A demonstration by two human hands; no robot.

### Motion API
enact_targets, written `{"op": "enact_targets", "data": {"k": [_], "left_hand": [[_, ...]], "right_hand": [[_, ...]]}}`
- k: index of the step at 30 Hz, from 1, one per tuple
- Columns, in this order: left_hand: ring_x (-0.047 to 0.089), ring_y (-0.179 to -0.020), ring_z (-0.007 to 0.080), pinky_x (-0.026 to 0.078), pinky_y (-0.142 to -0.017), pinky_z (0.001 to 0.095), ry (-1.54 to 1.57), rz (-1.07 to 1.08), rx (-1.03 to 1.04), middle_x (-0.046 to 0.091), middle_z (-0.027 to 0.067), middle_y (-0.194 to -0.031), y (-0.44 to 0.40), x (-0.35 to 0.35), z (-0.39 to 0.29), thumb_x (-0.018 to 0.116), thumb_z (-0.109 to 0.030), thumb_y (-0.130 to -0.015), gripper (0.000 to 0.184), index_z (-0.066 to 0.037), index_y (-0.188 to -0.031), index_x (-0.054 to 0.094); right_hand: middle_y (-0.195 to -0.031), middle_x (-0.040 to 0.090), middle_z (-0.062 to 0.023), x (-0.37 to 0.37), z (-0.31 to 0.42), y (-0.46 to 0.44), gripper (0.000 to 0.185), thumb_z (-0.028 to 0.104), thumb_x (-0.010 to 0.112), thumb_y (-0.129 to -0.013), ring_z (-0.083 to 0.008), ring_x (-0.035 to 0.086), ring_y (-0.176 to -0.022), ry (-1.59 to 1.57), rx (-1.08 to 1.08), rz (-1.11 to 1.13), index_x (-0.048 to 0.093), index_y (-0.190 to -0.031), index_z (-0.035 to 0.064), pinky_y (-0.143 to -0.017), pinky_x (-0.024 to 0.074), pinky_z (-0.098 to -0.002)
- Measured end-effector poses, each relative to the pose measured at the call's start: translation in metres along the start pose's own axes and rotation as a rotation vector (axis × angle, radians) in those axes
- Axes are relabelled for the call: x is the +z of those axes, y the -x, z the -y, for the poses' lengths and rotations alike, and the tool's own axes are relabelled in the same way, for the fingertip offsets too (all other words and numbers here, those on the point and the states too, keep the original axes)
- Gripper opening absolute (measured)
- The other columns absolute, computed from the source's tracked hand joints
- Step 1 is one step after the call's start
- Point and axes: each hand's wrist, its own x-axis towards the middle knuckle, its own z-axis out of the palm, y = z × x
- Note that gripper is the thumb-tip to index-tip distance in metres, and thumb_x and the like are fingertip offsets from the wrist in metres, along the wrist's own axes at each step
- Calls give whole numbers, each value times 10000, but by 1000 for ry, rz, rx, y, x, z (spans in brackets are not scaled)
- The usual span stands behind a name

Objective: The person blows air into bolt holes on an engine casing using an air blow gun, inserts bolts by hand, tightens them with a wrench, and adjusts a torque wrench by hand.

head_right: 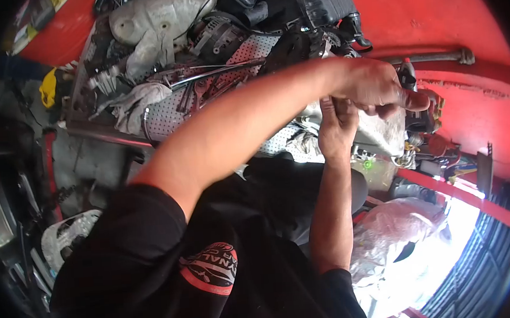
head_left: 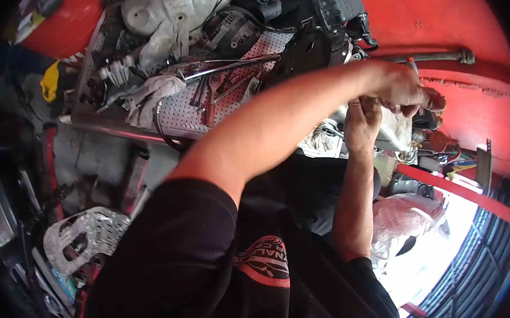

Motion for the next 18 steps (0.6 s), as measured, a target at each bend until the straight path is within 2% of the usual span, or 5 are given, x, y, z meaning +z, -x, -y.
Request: {"op": "enact_targets", "data": {"k": [1,5,8,13,18], "left_hand": [[551,-546,229,460,-579,414,11,77,-130,573,111,-572,-2,-9,-5,642,-701,-821,703,-45,-581,564],[584,-836,323,449,-729,465,-501,-1244,556,607,150,-904,7,56,32,749,-348,-806,404,-35,-987,569],[590,-854,338,448,-821,513,-661,-1254,448,585,186,-854,23,67,25,687,-358,-833,398,-4,-972,570],[505,-504,178,443,-534,411,28,244,29,509,30,-506,-20,-7,10,667,-540,-892,502,-102,-650,630],[616,-649,254,463,-632,439,-632,-1164,542,631,93,-710,16,61,20,702,-377,-851,374,-21,-946,635]], "right_hand": [[-1238,621,-112,-4,-7,-2,345,93,611,-971,-220,598,-1103,-341,94,20,534,-1270,-58,-962,459,-333],[-1166,641,-87,-12,-33,-8,219,-3,573,-974,-148,584,-1077,-56,-72,28,577,-1189,-40,-945,461,-295],[-1201,625,-94,-9,-23,-9,264,1,577,-970,-154,583,-1080,-22,-12,7,557,-1231,-34,-945,465,-302],[-1189,610,-71,3,11,-1,306,-1,587,-960,-153,572,-1083,-229,78,-30,538,-1262,-13,-943,464,-297],[-1162,610,-66,-17,-27,-4,269,13,578,-972,-158,574,-1080,106,-4,-54,548,-1238,-11,-938,464,-283]]}}
